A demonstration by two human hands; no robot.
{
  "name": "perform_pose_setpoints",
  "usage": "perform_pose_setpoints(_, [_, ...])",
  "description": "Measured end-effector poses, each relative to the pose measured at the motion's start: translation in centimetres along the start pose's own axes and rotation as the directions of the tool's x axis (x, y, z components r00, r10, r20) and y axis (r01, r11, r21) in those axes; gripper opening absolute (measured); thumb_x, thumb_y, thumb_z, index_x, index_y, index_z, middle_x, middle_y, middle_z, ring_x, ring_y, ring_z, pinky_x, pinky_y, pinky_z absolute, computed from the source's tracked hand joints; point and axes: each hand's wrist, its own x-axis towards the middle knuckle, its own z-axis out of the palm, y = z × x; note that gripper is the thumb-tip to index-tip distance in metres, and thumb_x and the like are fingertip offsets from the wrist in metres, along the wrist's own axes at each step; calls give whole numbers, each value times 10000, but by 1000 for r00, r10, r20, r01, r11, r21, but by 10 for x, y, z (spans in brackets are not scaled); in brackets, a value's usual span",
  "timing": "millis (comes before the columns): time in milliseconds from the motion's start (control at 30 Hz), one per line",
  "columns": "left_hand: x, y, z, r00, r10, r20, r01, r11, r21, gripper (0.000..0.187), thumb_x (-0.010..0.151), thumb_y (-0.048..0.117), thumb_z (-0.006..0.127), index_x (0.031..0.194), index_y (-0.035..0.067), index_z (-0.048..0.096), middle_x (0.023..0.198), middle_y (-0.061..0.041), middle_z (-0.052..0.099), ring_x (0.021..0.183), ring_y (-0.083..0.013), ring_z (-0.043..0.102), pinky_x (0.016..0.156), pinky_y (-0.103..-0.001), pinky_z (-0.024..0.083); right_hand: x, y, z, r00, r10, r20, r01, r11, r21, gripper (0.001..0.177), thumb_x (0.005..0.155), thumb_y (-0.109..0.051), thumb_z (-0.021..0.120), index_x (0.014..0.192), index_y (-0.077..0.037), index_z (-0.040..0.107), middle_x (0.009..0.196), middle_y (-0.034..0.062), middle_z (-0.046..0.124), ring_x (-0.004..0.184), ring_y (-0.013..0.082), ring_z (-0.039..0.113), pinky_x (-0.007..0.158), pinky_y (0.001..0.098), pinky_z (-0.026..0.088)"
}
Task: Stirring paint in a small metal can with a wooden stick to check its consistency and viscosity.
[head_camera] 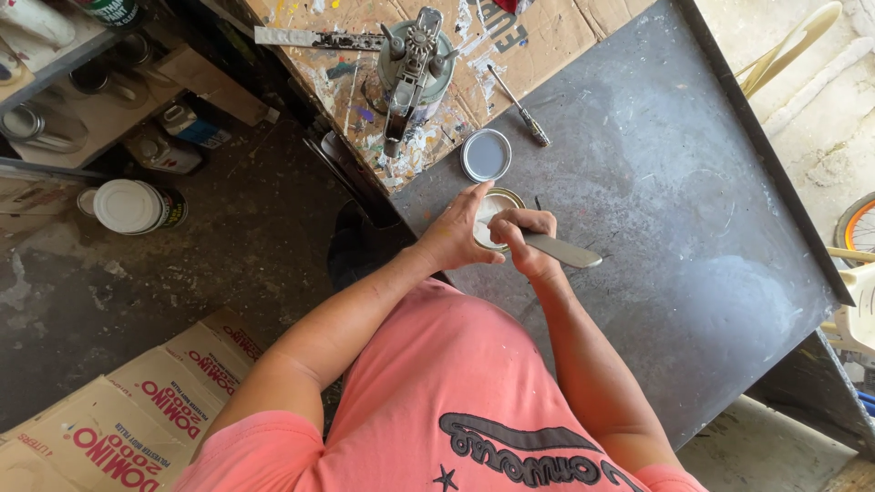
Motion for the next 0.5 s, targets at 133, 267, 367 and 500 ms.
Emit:
perform_pose_setpoints(133, [-2,3,-3,1000,-23,14,23,1000,-16,1307,556,475,929,1607,216,197,1577,-192,328,1472,-358,378,1219,-457,341,-11,-7,1,1000,1,-3,-1,999,41,333,892,-154,663,567,-90,634,576,44,602,560,101,490,555,248,454])
perform_pose_setpoints(267, [-4,9,-7,998,-50,38,51,998,-34,1295,555,462,920,1605,232,198,1578,-183,326,1482,-348,364,1234,-447,322,-18,-15,1,999,-38,-14,39,996,81,354,912,-126,648,562,-86,612,569,52,569,579,111,482,554,245,446])
perform_pose_setpoints(367, [-2,8,-6,998,-56,39,58,997,-44,1291,547,452,919,1602,239,206,1579,-176,325,1484,-341,360,1243,-436,311,-22,-19,1,998,-58,-26,60,993,101,369,923,-114,646,559,-79,599,563,58,571,569,130,506,556,240,452])
perform_pose_setpoints(500, [-3,8,-5,999,-49,24,50,998,-48,1262,556,434,893,1600,236,213,1570,-176,332,1475,-354,371,1241,-446,314,-29,-18,-1,996,-92,-13,93,987,127,394,940,-102,645,554,-79,567,578,70,582,577,149,519,564,243,436])
